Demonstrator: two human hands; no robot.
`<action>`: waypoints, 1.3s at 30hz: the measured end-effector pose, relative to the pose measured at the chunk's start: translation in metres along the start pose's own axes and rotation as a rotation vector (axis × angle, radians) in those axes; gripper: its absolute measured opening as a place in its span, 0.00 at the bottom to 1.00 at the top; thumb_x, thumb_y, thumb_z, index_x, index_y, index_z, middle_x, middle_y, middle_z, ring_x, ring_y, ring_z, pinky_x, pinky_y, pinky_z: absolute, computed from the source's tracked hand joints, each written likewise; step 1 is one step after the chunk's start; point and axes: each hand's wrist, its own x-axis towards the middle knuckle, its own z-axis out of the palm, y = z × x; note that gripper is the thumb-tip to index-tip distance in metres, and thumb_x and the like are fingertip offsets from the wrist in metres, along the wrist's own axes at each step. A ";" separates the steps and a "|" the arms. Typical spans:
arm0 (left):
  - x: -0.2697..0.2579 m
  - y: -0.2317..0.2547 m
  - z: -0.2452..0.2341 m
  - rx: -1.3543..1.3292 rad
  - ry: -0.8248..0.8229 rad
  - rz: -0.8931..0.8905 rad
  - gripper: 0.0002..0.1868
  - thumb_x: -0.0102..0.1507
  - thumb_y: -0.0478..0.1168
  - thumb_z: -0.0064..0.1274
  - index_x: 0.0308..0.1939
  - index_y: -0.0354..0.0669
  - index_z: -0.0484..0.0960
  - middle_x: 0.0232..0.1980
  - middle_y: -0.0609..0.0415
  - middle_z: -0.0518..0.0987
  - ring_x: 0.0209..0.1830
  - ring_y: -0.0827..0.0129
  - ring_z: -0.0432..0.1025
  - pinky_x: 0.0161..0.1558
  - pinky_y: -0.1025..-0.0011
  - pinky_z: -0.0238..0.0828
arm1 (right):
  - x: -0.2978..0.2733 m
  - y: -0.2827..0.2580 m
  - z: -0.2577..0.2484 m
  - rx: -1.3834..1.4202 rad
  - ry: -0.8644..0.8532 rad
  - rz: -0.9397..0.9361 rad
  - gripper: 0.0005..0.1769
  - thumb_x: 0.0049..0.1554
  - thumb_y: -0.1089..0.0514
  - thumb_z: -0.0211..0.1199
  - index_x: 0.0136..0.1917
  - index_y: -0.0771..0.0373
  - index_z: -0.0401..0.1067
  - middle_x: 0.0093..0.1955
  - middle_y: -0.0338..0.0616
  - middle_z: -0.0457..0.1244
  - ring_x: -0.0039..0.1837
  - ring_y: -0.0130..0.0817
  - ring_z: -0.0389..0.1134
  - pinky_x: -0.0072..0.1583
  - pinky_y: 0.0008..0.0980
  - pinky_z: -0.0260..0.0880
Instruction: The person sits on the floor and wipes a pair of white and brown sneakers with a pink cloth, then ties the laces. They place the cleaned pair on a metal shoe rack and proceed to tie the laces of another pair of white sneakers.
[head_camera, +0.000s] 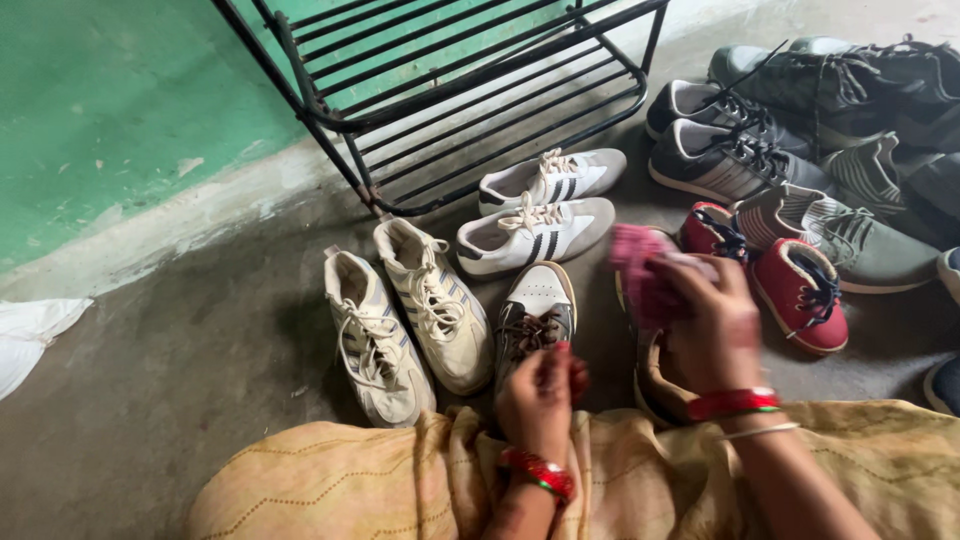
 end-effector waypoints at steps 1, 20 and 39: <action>0.000 -0.002 -0.012 0.081 0.064 -0.007 0.18 0.68 0.46 0.57 0.34 0.32 0.84 0.31 0.44 0.86 0.29 0.64 0.78 0.33 0.68 0.74 | -0.001 -0.012 0.012 0.112 -0.039 -0.017 0.34 0.44 0.78 0.61 0.62 0.57 0.77 0.61 0.53 0.65 0.62 0.50 0.71 0.63 0.39 0.72; 0.006 -0.041 -0.027 -0.341 0.091 -0.603 0.22 0.57 0.51 0.60 0.53 0.51 0.84 0.55 0.60 0.78 0.52 0.66 0.64 0.54 0.68 0.58 | -0.043 0.012 0.073 0.264 -0.200 0.119 0.35 0.43 0.74 0.57 0.62 0.54 0.75 0.62 0.50 0.67 0.63 0.48 0.70 0.63 0.38 0.71; 0.002 -0.020 -0.025 -0.908 -0.093 -0.459 0.40 0.56 0.66 0.49 0.67 0.52 0.71 0.72 0.58 0.67 0.68 0.66 0.59 0.67 0.66 0.45 | -0.025 -0.002 0.067 0.135 -0.198 0.215 0.36 0.41 0.76 0.63 0.62 0.54 0.76 0.58 0.51 0.66 0.60 0.49 0.71 0.61 0.39 0.71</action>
